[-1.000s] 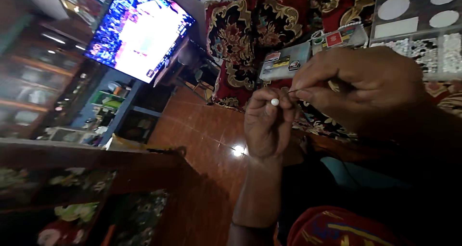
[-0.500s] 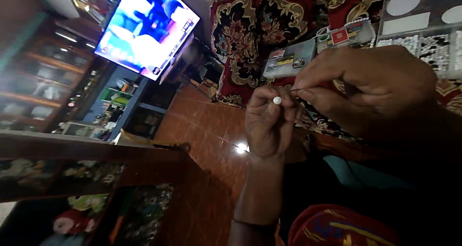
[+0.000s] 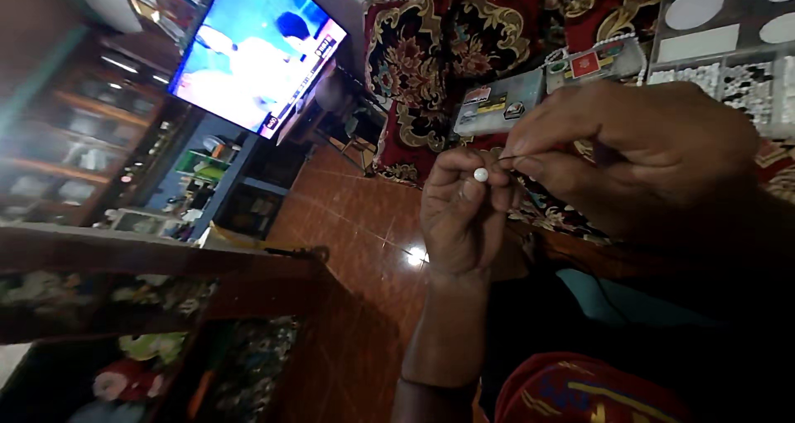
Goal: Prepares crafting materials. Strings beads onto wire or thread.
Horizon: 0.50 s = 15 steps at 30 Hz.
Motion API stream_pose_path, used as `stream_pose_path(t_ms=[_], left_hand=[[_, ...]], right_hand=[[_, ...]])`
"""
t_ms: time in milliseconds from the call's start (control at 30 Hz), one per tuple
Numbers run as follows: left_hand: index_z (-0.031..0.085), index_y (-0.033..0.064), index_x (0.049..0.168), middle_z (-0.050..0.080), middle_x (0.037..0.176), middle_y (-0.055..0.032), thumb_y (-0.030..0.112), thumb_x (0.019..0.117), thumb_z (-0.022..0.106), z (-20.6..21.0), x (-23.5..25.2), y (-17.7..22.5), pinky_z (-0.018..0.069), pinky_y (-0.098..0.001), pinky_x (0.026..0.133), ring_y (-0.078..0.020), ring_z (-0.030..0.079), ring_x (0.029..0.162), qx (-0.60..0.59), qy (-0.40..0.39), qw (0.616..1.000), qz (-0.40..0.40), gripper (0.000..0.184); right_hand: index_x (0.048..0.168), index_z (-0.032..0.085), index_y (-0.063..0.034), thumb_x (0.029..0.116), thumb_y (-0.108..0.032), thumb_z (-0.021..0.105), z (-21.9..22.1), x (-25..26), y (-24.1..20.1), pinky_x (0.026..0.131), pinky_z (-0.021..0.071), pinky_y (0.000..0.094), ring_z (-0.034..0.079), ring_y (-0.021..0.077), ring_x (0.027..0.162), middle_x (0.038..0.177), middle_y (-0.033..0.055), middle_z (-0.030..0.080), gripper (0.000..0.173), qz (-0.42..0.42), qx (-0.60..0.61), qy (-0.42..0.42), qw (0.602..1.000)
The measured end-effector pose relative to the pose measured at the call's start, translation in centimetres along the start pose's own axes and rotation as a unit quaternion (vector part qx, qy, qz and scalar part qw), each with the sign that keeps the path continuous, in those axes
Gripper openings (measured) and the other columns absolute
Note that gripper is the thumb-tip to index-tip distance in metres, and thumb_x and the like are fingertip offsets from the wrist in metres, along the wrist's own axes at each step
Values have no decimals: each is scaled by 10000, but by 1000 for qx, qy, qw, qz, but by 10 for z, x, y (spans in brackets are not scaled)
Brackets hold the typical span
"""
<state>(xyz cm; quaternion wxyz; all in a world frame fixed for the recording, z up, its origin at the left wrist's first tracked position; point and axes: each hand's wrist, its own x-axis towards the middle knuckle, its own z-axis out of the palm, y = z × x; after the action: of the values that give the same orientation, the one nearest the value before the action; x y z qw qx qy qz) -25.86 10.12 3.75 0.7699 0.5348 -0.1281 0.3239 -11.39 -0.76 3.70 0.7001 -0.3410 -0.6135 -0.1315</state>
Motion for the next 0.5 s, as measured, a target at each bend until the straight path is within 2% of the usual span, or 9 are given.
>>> stream_pose_path(t_ms=[100, 167, 500], left_hand=[[691, 77, 1121, 704, 901, -53, 138, 982, 667, 1, 0, 0, 568, -262, 700, -112, 667, 754, -5, 4, 1000, -4, 153], [693, 79, 1093, 696, 896, -48, 143, 979, 674, 1, 0, -1, 564, -259, 695, -108, 659, 751, -7, 4, 1000, 1, 132], [692, 94, 1073, 691, 901, -32, 163, 985, 670, 1, 0, -2, 561, -248, 687, -97, 657, 755, -10, 4, 1000, 5, 114]], right_hand=[[975, 707, 15, 961, -47, 633, 0, -1, 1, 805, 607, 223, 706, 88, 923, 959, 62, 731, 98, -6, -1, 5, 1000], [978, 708, 19, 962, -45, 638, 0, -1, 2, 824, 610, 232, 710, 94, 933, 961, 63, 733, 96, -10, -4, 8, 1000], [970, 702, 26, 968, -43, 634, 0, -1, 5, 822, 605, 232, 709, 97, 928, 956, 75, 734, 97, -13, 5, -2, 1000]])
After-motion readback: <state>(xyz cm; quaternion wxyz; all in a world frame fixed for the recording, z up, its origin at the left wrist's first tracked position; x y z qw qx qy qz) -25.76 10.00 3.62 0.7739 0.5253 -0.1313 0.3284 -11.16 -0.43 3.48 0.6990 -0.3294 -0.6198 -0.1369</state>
